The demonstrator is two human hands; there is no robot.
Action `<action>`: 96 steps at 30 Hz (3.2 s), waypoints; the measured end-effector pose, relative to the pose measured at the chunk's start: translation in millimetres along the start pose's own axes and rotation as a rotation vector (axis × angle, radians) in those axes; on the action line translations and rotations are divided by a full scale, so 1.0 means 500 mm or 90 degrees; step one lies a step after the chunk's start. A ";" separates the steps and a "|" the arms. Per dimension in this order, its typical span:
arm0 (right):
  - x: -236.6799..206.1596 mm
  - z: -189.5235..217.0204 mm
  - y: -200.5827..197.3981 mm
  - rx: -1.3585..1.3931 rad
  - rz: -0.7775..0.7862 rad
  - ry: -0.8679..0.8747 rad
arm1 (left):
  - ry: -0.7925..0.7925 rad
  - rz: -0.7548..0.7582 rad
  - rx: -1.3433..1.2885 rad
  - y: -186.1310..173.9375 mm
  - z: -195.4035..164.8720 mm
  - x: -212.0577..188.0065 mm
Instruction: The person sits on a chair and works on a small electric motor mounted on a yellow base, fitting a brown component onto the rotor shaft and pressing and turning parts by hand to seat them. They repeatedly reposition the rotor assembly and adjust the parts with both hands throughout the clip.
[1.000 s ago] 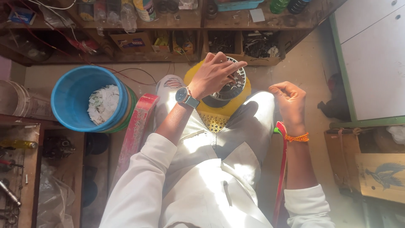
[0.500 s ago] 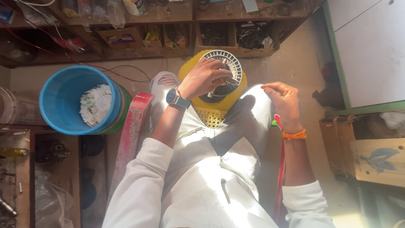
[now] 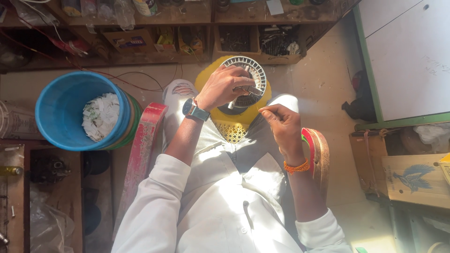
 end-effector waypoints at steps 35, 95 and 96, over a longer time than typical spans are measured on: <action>-0.036 -0.084 0.104 -0.190 0.057 -0.114 | -0.006 0.035 -0.037 0.014 0.004 0.009; 0.056 0.001 0.097 -0.247 0.027 -0.273 | 0.164 -0.256 0.127 -0.010 -0.042 -0.086; 0.051 0.002 0.099 -0.235 0.034 -0.264 | 0.179 -0.284 0.124 -0.010 -0.045 -0.103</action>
Point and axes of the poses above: each hand's wrist, its own x-axis towards the middle knuckle, its own y-axis out of the palm, z = x × y, the point moved 9 cm from there along x, towards the middle knuckle, and after that the axes turned 15 degrees about -y, right-handed, at the moved point
